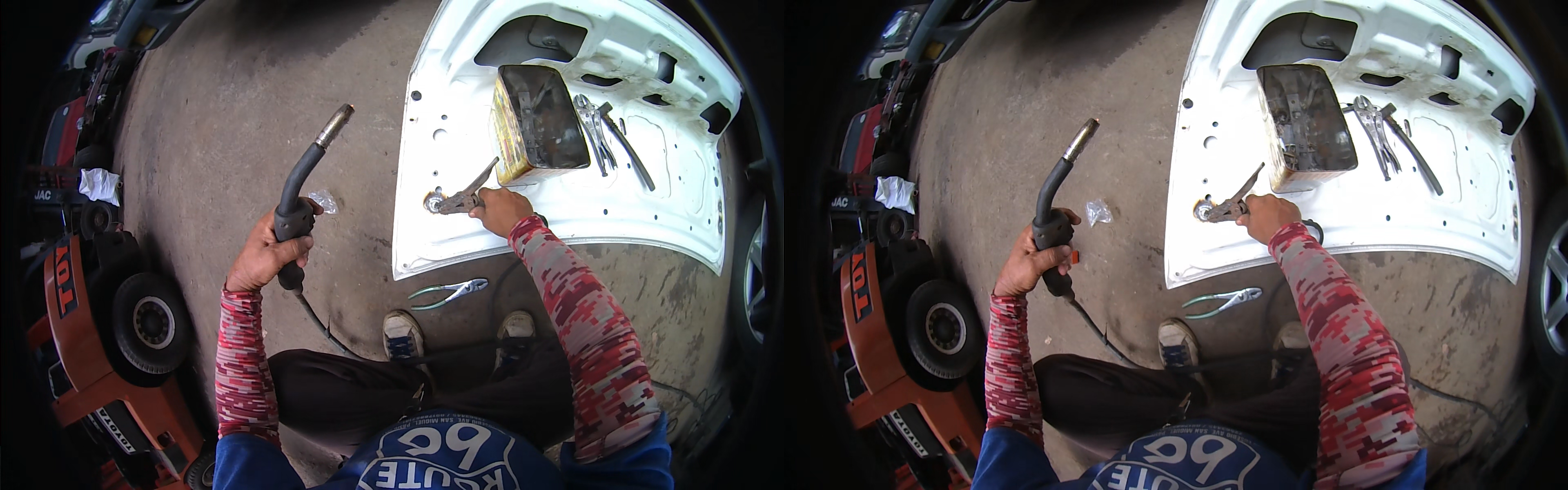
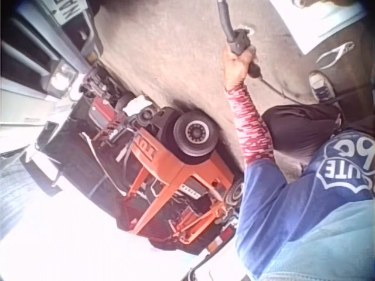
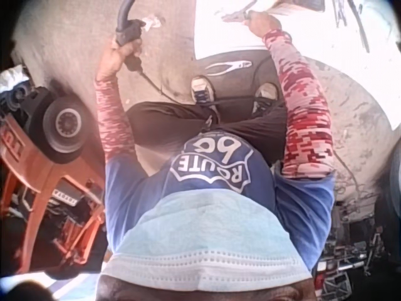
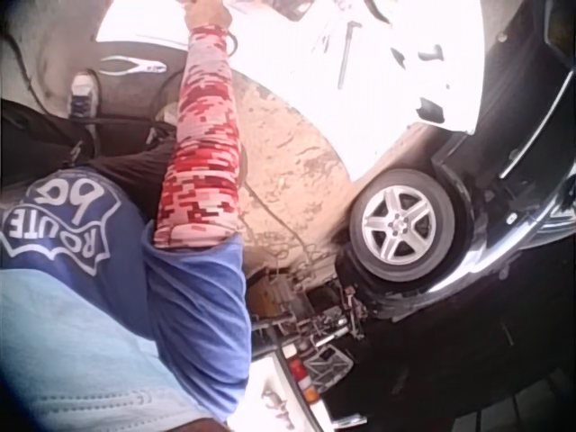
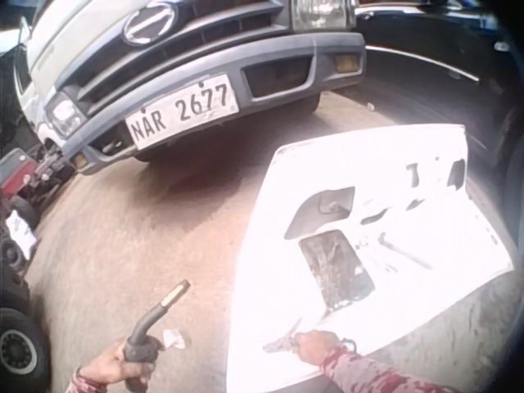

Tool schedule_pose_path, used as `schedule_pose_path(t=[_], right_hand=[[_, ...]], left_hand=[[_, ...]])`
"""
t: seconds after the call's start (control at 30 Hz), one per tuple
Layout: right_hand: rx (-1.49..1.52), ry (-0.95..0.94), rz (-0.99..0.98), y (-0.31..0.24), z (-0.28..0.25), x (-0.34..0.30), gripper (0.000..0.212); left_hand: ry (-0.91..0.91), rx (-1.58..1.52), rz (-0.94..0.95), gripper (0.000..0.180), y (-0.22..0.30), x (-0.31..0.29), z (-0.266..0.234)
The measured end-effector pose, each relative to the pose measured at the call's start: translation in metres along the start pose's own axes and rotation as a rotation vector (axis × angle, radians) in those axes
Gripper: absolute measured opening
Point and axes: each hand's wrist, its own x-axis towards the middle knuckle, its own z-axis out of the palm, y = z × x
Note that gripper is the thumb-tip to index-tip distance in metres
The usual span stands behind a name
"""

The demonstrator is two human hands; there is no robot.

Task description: The person welds a small metal piece onto a white car door panel using a welding torch and pliers. They repeatedly heat and tack the piece, then use a hammer to adjust it.

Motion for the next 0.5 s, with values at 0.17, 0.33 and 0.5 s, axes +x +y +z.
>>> schedule_pose_path(t=[0.17, 0.33, 0.5], right_hand=[[-0.018, 0.011, -0.016, 0.001, 0.001, 0.000, 0.039], [-0.024, 0.006, -0.005, -0.002, -0.002, -0.001, 0.038], [-0.020, -0.004, 0.001, -0.002, -0.002, 0.000, 0.037]], left_hand=[[-0.018, 0.018, -0.028, 0.048, 0.004, 0.000, 0.000], [0.176, 0.004, 0.028, 0.056, 0.016, -0.004, 0.002], [0.600, 0.050, 0.397, 0.046, 0.033, -0.033, -0.031]])
